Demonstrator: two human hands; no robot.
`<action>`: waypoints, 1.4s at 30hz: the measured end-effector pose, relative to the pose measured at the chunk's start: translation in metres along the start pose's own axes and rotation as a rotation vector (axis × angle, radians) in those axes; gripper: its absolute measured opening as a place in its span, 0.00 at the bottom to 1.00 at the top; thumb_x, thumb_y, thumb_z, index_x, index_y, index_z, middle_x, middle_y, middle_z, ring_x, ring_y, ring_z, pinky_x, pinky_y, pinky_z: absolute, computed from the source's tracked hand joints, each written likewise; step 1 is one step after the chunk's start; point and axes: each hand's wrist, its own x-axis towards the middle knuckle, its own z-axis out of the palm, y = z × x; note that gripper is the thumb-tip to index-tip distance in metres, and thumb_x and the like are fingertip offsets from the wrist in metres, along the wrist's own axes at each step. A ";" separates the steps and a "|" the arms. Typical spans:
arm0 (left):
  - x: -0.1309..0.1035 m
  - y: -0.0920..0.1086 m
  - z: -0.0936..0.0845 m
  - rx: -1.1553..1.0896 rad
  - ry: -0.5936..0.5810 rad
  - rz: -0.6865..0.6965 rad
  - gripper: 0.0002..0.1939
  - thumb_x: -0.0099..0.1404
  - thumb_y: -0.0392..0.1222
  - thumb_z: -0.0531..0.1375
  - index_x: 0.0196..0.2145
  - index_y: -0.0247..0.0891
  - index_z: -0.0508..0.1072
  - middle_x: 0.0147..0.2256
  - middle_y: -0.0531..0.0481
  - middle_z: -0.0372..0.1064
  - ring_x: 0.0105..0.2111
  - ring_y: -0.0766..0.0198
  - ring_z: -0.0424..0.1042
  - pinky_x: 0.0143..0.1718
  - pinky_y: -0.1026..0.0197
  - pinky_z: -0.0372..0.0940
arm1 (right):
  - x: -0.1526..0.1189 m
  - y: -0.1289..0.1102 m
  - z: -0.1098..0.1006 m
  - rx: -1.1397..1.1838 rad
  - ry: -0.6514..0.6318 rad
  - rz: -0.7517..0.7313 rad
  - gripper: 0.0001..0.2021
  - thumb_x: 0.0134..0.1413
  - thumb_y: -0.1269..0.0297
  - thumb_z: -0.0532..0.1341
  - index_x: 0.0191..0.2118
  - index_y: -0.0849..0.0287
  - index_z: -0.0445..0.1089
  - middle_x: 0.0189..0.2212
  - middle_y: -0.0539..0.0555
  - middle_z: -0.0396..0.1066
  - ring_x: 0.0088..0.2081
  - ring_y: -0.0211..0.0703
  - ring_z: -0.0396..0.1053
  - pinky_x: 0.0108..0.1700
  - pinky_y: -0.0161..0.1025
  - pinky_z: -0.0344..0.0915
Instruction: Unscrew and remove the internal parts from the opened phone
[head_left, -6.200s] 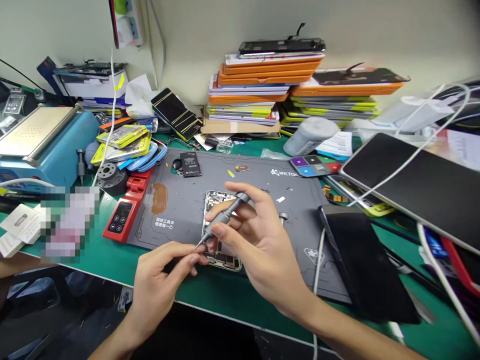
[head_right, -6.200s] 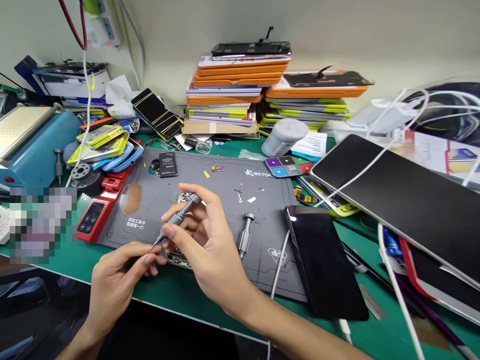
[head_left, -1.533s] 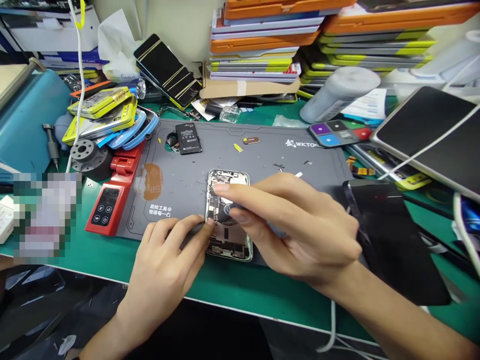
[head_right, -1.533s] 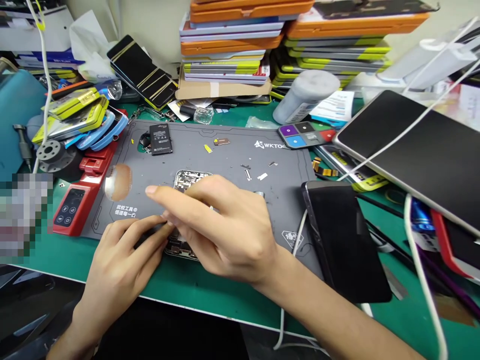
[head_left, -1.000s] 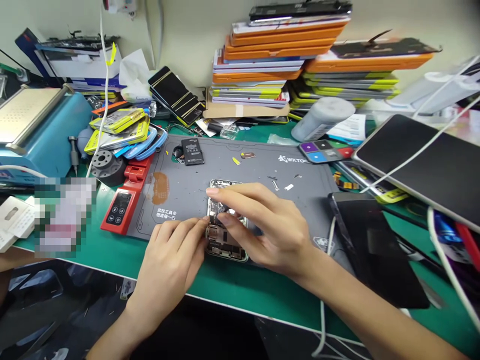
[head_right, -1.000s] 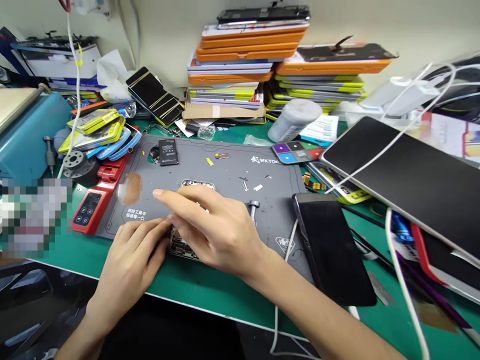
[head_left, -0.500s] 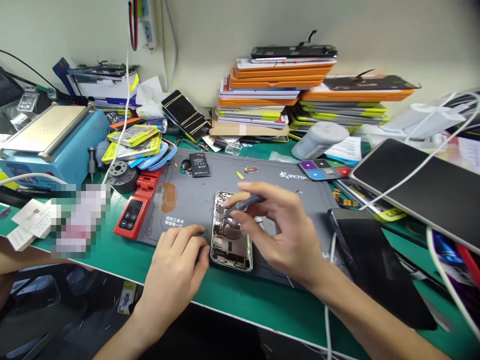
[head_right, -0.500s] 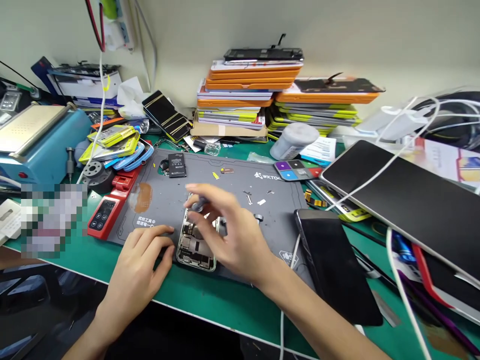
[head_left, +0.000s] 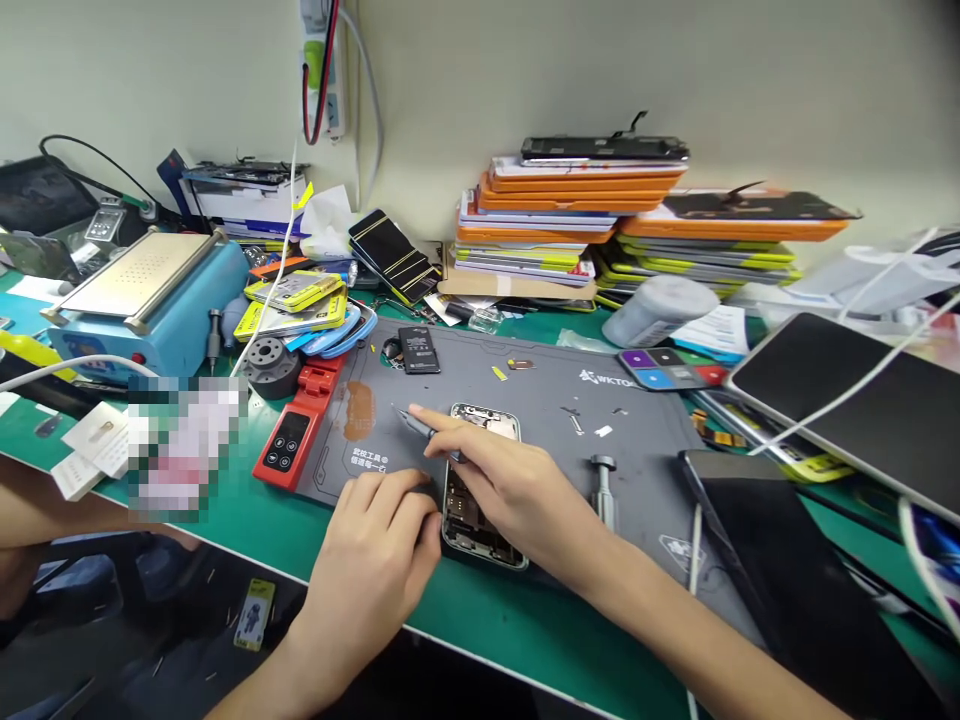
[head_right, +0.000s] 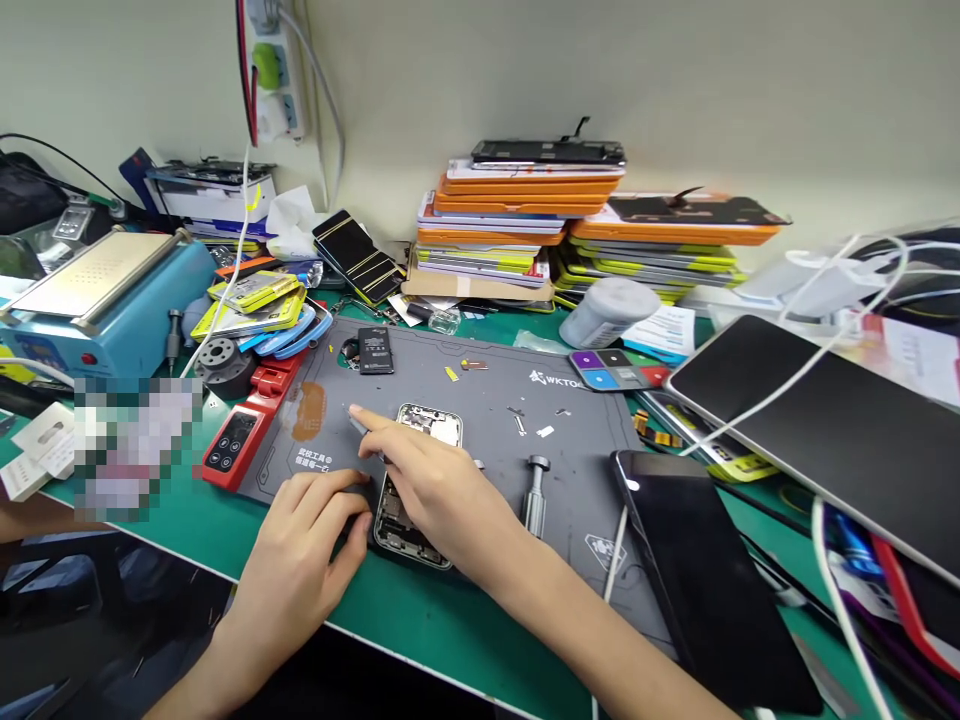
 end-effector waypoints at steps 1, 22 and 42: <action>-0.001 0.000 0.000 -0.006 0.000 -0.002 0.06 0.81 0.34 0.58 0.44 0.38 0.74 0.51 0.46 0.80 0.46 0.56 0.76 0.49 0.52 0.70 | 0.001 0.001 0.002 -0.003 -0.006 0.009 0.17 0.69 0.80 0.55 0.49 0.54 0.76 0.65 0.59 0.77 0.61 0.51 0.81 0.59 0.50 0.84; -0.006 -0.008 -0.016 -0.463 -0.017 -0.234 0.09 0.78 0.45 0.67 0.53 0.45 0.83 0.42 0.51 0.85 0.41 0.60 0.80 0.45 0.57 0.72 | -0.031 -0.029 0.006 0.706 0.294 0.411 0.21 0.70 0.57 0.67 0.65 0.43 0.70 0.42 0.53 0.84 0.29 0.42 0.80 0.32 0.38 0.85; -0.005 -0.011 -0.017 -0.625 0.037 -0.301 0.08 0.78 0.47 0.67 0.46 0.44 0.86 0.40 0.52 0.87 0.39 0.61 0.83 0.45 0.59 0.73 | -0.022 -0.038 0.010 0.853 0.384 0.473 0.21 0.69 0.59 0.69 0.62 0.43 0.66 0.42 0.48 0.80 0.26 0.40 0.80 0.29 0.39 0.83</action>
